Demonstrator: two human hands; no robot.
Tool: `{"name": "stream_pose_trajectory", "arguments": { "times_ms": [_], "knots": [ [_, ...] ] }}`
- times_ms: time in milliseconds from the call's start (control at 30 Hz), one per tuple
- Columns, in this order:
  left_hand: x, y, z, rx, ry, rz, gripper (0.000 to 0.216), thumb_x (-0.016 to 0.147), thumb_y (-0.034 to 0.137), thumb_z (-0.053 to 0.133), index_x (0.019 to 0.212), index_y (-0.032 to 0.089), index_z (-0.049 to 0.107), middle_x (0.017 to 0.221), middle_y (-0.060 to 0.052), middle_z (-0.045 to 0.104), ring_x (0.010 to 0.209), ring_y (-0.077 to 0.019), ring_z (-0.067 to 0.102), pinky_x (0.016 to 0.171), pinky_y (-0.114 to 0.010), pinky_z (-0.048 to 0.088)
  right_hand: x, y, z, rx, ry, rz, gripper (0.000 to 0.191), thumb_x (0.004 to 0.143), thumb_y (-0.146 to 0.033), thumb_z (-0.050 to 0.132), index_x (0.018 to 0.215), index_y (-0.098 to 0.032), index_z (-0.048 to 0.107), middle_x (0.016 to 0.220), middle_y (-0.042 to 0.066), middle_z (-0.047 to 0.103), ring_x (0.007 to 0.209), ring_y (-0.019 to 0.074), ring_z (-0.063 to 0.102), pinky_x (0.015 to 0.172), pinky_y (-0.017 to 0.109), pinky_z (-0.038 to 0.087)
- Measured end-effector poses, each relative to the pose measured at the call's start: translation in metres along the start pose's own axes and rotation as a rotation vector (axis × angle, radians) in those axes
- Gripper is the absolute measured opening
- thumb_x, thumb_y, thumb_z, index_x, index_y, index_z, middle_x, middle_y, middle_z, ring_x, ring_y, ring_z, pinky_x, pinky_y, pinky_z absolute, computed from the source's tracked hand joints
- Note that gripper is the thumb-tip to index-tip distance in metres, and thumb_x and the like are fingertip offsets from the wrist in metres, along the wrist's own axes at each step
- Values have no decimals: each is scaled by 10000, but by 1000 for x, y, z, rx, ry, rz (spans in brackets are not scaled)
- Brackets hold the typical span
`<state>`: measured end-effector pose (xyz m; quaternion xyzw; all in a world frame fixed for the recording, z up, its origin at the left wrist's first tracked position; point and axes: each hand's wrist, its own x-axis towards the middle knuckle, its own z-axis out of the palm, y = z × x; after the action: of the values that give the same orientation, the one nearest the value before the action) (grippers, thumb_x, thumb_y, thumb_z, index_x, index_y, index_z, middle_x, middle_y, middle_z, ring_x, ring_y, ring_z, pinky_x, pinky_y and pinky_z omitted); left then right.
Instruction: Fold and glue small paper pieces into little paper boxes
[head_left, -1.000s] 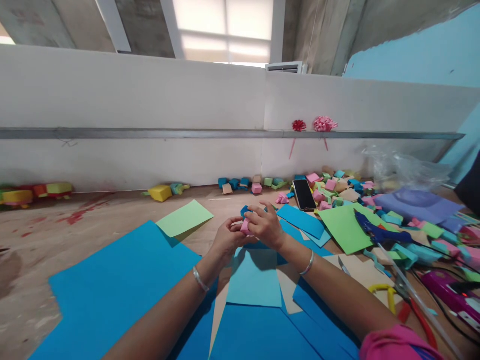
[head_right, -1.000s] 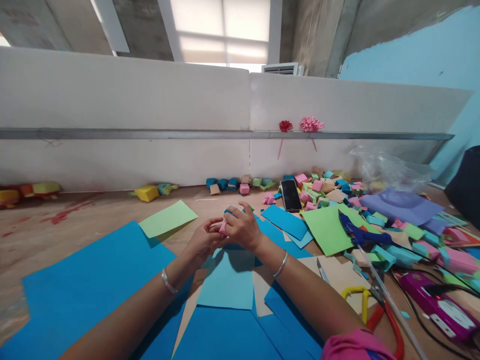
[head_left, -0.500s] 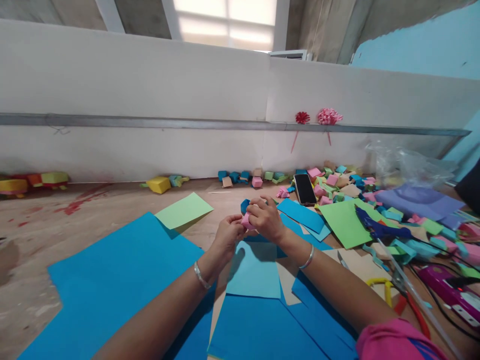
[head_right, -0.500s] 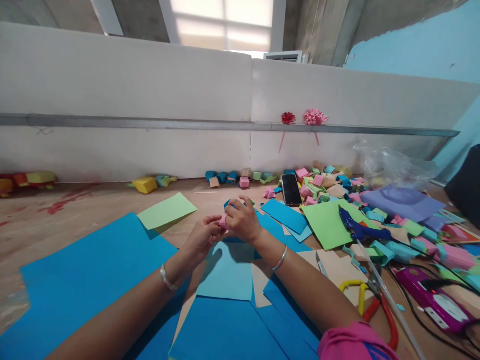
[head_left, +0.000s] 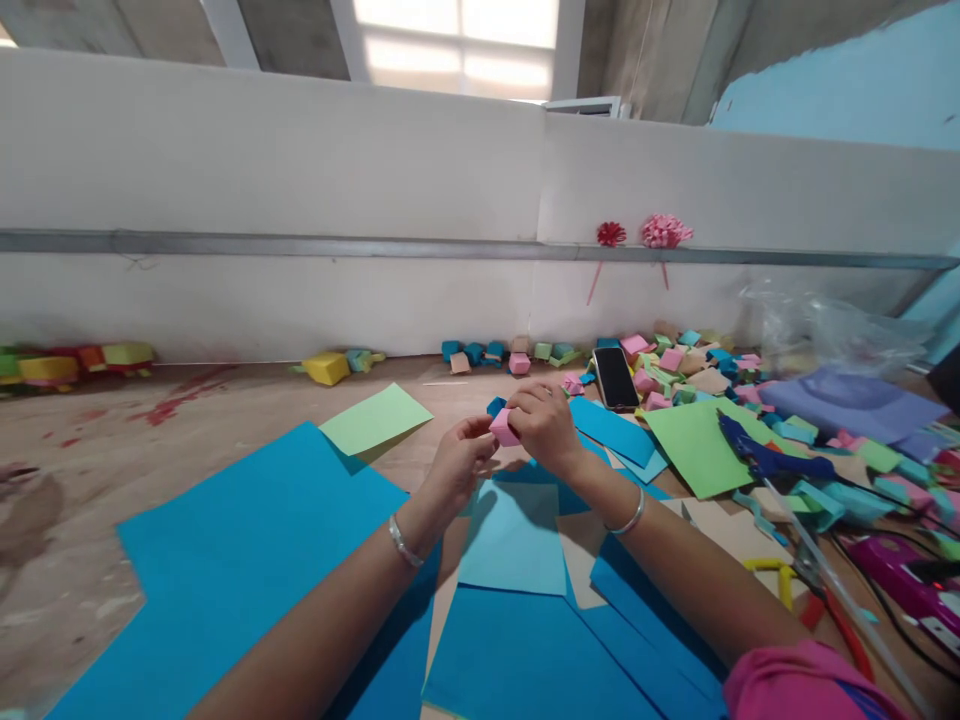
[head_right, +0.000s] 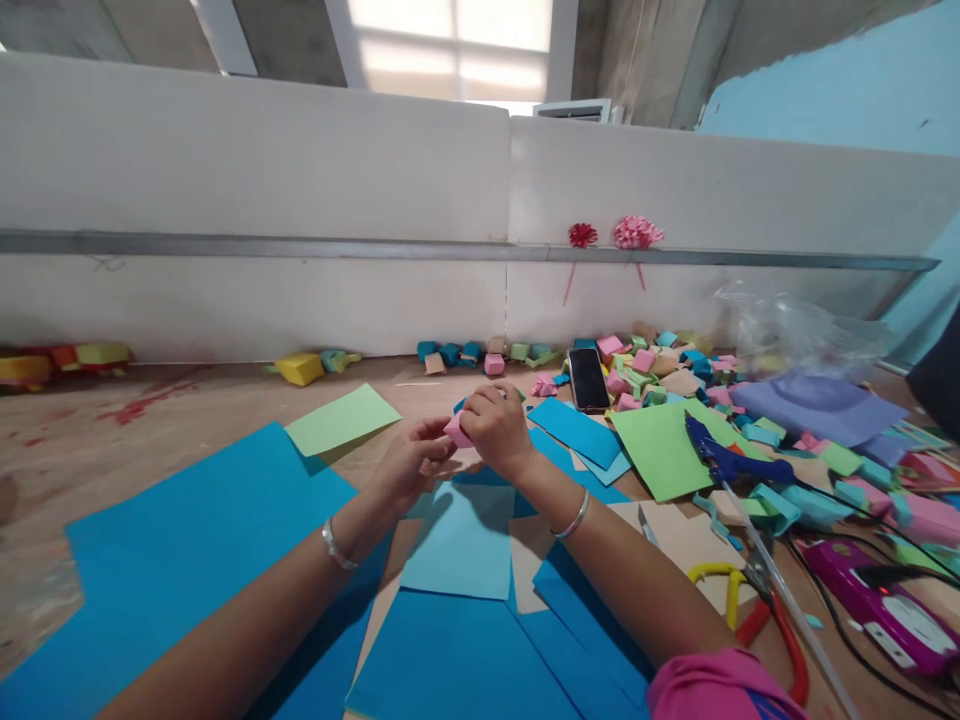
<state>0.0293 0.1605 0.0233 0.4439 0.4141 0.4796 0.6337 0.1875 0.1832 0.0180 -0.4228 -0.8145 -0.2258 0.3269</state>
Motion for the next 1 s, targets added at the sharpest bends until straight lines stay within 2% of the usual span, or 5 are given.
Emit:
{"name": "stream_pose_trajectory", "arguments": {
  "times_ms": [233, 400, 567, 800, 1000],
  "knots": [
    [-8, -1, 9, 76, -51, 31, 322, 484, 69, 579, 775, 126, 707, 717, -26, 665, 644, -147, 567, 579, -232, 408, 4, 1, -6, 58, 30, 66, 190, 840, -107, 624, 683, -192, 689, 885, 26, 731, 929, 193, 564, 809, 354, 348],
    [-14, 4, 10, 114, -35, 29, 230, 491, 68, 561, 664, 139, 694, 521, 37, 529, 507, -95, 400, 504, -226, 292, 4, -1, -6, 76, 53, 82, 221, 841, -89, 609, 659, -191, 683, 954, 47, 731, 974, 208, 559, 825, 370, 360],
    [-15, 5, 12, 69, -60, 19, 162, 463, 83, 547, 570, 163, 638, 563, 11, 556, 572, -135, 458, 553, -250, 352, 3, -1, -2, 110, 63, 69, 274, 846, -68, 572, 625, -193, 677, 974, 70, 719, 985, 217, 556, 814, 360, 418],
    [-17, 10, 12, 42, -91, 12, 134, 490, 68, 586, 570, 162, 637, 601, 15, 570, 602, -129, 485, 557, -240, 352, 4, 2, -5, 165, 53, 74, 316, 833, -35, 521, 616, -201, 678, 976, 81, 704, 1022, 218, 553, 804, 335, 481],
    [-12, 11, 7, 27, -154, -87, 194, 594, 156, 760, 779, 112, 721, 694, -46, 663, 639, -154, 592, 610, -258, 447, 4, 6, -8, 199, 28, 120, 284, 784, -34, 558, 600, -210, 685, 968, 87, 701, 995, 230, 560, 794, 343, 488]
  ]
}}
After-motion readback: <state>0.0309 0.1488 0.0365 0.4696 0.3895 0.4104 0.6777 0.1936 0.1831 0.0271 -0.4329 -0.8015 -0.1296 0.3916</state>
